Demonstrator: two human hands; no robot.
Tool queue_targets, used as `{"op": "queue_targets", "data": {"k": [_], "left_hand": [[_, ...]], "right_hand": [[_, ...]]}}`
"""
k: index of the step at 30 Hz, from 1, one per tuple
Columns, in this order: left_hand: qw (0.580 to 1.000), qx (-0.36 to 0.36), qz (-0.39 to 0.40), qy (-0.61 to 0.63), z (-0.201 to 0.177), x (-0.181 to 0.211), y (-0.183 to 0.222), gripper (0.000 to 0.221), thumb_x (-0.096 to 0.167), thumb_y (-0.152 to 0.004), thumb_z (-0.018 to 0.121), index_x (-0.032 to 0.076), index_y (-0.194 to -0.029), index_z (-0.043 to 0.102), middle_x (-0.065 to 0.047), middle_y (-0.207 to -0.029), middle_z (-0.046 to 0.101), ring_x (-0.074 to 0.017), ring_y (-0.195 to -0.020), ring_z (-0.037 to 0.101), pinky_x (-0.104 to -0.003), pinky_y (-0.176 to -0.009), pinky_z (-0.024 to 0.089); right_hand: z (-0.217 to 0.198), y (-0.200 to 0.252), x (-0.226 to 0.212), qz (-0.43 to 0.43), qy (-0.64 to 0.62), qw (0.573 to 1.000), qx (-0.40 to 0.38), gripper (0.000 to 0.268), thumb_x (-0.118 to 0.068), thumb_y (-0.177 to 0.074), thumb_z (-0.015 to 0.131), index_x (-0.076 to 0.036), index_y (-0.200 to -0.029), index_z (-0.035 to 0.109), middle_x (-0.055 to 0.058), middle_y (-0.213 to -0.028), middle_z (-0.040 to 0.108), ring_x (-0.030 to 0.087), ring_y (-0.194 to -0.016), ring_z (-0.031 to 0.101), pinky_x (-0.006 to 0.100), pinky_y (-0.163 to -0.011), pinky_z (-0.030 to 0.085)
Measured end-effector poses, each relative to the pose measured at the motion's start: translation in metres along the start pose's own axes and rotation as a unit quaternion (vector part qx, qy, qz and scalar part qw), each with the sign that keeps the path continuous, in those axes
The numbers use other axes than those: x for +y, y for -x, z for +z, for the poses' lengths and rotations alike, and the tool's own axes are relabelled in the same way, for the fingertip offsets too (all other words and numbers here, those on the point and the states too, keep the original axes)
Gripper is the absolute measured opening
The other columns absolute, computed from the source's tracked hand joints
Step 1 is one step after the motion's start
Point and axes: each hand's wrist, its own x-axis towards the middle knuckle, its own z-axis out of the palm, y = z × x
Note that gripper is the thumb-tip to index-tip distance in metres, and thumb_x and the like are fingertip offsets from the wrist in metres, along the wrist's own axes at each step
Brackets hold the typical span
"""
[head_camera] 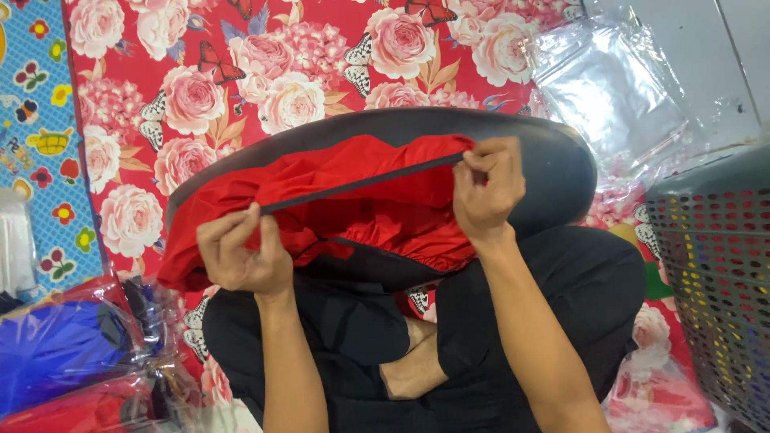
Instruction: Removing a blue cover from a motorcycle seat, folding it, and placing it in a plastic bag, then handling a red cover.
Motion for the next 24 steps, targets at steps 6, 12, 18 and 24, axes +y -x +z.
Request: {"op": "queue_targets", "data": {"k": [6,12,18,24], "left_hand": [[0.989,-0.100,-0.082,0.067,0.004,0.011,-0.015,0.018,-0.009,-0.079,0.091,0.003,-0.091,0.084,-0.010,-0.083,0.073,-0.0285,-0.075,0.067,-0.040,-0.079,0.054],[0.908,-0.306,-0.240,0.154,0.006,0.029,-0.021,0.018,0.005,-0.089,0.083,0.010,-0.106,0.080,-0.005,-0.081,0.072,-0.0231,-0.080,0.070,-0.034,-0.086,0.048],[0.845,-0.381,-0.308,0.213,0.003,0.017,-0.013,0.007,0.010,-0.096,0.075,0.009,-0.101,0.080,-0.007,-0.081,0.062,-0.0194,-0.078,0.061,-0.034,-0.086,0.046],[0.782,-0.307,-0.469,0.273,-0.001,-0.007,0.011,0.015,0.014,-0.097,0.069,0.002,-0.090,0.075,-0.010,-0.086,0.056,-0.0163,-0.086,0.054,-0.032,-0.090,0.046]], "right_hand": [[-0.004,-0.019,-0.017,0.079,-0.081,0.990,-0.088,0.025,0.016,-0.089,0.073,-0.003,-0.080,0.060,0.009,-0.087,0.067,0.029,-0.074,0.058,0.035,-0.069,0.049],[-0.004,-0.017,-0.022,0.257,-0.243,0.880,-0.318,0.030,0.010,-0.081,0.080,-0.008,-0.103,0.072,0.005,-0.087,0.072,0.022,-0.082,0.069,0.033,-0.085,0.051],[-0.006,-0.027,-0.030,0.229,-0.343,0.807,-0.423,0.014,-0.006,-0.085,0.084,-0.014,-0.097,0.082,0.004,-0.079,0.068,0.010,-0.067,0.058,0.025,-0.069,0.047],[-0.010,-0.035,-0.032,0.329,-0.345,0.774,-0.416,0.010,-0.004,-0.097,0.074,-0.008,-0.093,0.081,0.004,-0.073,0.062,0.009,-0.067,0.048,0.026,-0.067,0.043]]}}
